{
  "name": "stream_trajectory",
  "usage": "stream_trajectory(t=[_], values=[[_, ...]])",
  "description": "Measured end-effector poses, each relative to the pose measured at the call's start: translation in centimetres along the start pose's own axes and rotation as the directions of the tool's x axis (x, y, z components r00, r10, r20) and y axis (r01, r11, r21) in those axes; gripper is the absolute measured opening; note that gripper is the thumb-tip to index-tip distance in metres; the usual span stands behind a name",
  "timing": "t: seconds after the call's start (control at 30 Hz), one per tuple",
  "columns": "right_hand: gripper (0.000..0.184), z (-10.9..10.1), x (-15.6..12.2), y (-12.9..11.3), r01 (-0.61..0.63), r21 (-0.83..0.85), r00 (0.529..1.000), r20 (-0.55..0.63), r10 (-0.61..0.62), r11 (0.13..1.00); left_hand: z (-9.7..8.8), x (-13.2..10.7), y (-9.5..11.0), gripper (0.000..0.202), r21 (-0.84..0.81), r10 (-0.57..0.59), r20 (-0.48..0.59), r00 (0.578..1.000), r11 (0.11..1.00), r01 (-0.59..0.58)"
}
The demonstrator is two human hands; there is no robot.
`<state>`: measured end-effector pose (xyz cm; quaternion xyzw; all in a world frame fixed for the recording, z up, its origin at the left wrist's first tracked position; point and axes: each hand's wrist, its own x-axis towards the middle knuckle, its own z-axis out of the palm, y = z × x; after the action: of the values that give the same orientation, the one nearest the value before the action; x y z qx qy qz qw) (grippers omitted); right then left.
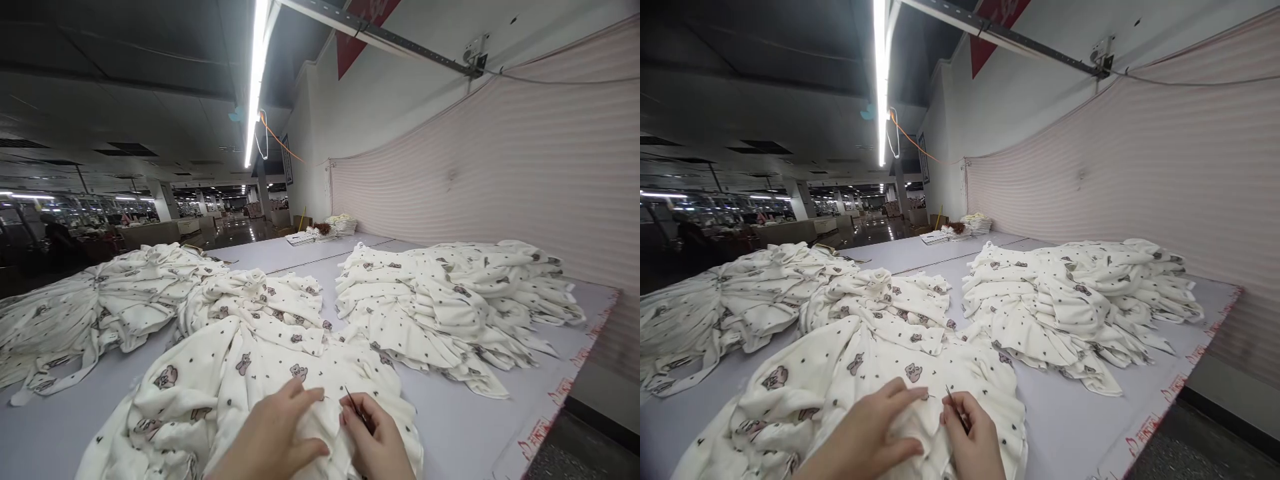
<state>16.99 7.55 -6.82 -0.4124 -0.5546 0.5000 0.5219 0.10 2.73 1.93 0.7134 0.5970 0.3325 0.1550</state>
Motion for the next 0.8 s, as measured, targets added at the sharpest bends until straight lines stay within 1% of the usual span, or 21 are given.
stream_trajectory(t=[0.03,0.07,0.1,0.17,0.23,0.27,0.33,0.37,0.4,0.47,0.5,0.53,0.57,0.63,0.67,0.7,0.73,0.77,0.8], values=[[0.031,0.0,-0.1,-0.4,-0.002,0.030,1.000,-0.002,0.002,1.000,1.0,0.1,0.2,0.025,0.125,0.019,0.102,0.995,0.992,-0.032],[0.032,-0.1,-0.2,-0.7,-0.010,0.047,1.000,-0.011,0.011,0.999,1.5,0.3,0.2,0.024,0.198,0.022,0.144,0.989,0.979,-0.050],[0.033,-0.4,-0.3,-0.8,-0.024,0.050,0.999,-0.033,0.025,0.998,1.5,0.4,0.2,0.025,0.195,0.012,0.121,0.993,0.980,-0.036],[0.035,-1.0,-0.7,-0.8,-0.038,0.032,0.994,-0.099,0.041,0.999,0.6,0.7,-0.2,0.023,0.068,-0.029,0.042,0.999,0.997,0.026],[0.034,-1.2,-1.0,-0.3,-0.017,0.003,0.989,-0.149,0.017,1.000,-0.9,0.9,-0.8,0.022,-0.088,-0.083,0.004,0.997,0.993,0.083],[0.034,-0.9,-1.2,0.0,0.004,-0.013,0.988,-0.152,-0.006,1.000,-1.6,0.8,-1.0,0.024,-0.153,-0.094,-0.010,0.996,0.984,0.091],[0.036,0.1,-1.5,0.7,0.046,-0.067,0.992,-0.115,-0.053,0.997,-2.9,0.3,-1.3,0.024,-0.271,-0.093,-0.054,0.994,0.960,0.075],[0.039,0.8,-1.6,1.0,0.055,-0.110,0.994,-0.091,-0.065,0.992,-3.5,0.0,-1.4,0.022,-0.365,-0.102,-0.086,0.991,0.929,0.064],[0.041,1.5,-1.8,1.3,0.054,-0.161,0.995,-0.076,-0.067,0.985,-4.0,-0.4,-1.4,0.020,-0.480,-0.125,-0.125,0.984,0.876,0.050],[0.045,2.6,-1.9,1.6,0.032,-0.255,0.994,-0.091,-0.057,0.966,-5.0,-1.4,-1.3,0.018,-0.701,-0.228,-0.188,0.955,0.713,0.032],[0.046,2.9,-2.0,1.7,0.023,-0.288,0.992,-0.114,-0.058,0.957,-5.5,-1.8,-1.3,0.018,-0.776,-0.287,-0.197,0.938,0.630,0.030],[0.047,3.1,-2.0,1.6,0.024,-0.311,0.988,-0.136,-0.069,0.950,-6.0,-2.2,-1.3,0.018,-0.828,-0.328,-0.193,0.925,0.561,0.026],[0.048,3.1,-2.0,1.5,0.035,-0.332,0.984,-0.151,-0.090,0.943,-6.4,-2.6,-1.4,0.017,-0.862,-0.342,-0.178,0.923,0.506,0.021],[0.047,2.9,-2.0,1.0,0.088,-0.400,0.978,-0.139,-0.156,0.912,-7.2,-3.2,-1.7,0.018,-0.903,-0.305,-0.122,0.944,0.430,0.022],[0.047,2.6,-2.0,0.6,0.123,-0.446,0.975,-0.114,-0.193,0.886,-7.5,-3.5,-2.0,0.019,-0.902,-0.269,-0.093,0.959,0.430,0.033],[0.046,2.4,-1.9,0.2,0.157,-0.490,0.971,-0.084,-0.225,0.858,-7.7,-3.9,-2.2,0.021,-0.873,-0.237,-0.078,0.968,0.485,0.049],[0.045,2.2,-1.9,-0.2,0.188,-0.522,0.966,-0.056,-0.254,0.832,-7.8,-4.4,-2.5,0.023,-0.799,-0.222,-0.081,0.972,0.598,0.071],[0.042,1.9,-1.9,-0.6,0.217,-0.539,0.959,-0.037,-0.281,0.814,-7.8,-4.9,-2.7,0.023,-0.663,-0.218,-0.093,0.972,0.742,0.103],[0.040,1.7,-1.8,-1.0,0.238,-0.544,0.952,-0.033,-0.304,0.805,-7.6,-5.5,-3.0,0.022,-0.474,-0.209,-0.110,0.972,0.870,0.133]])
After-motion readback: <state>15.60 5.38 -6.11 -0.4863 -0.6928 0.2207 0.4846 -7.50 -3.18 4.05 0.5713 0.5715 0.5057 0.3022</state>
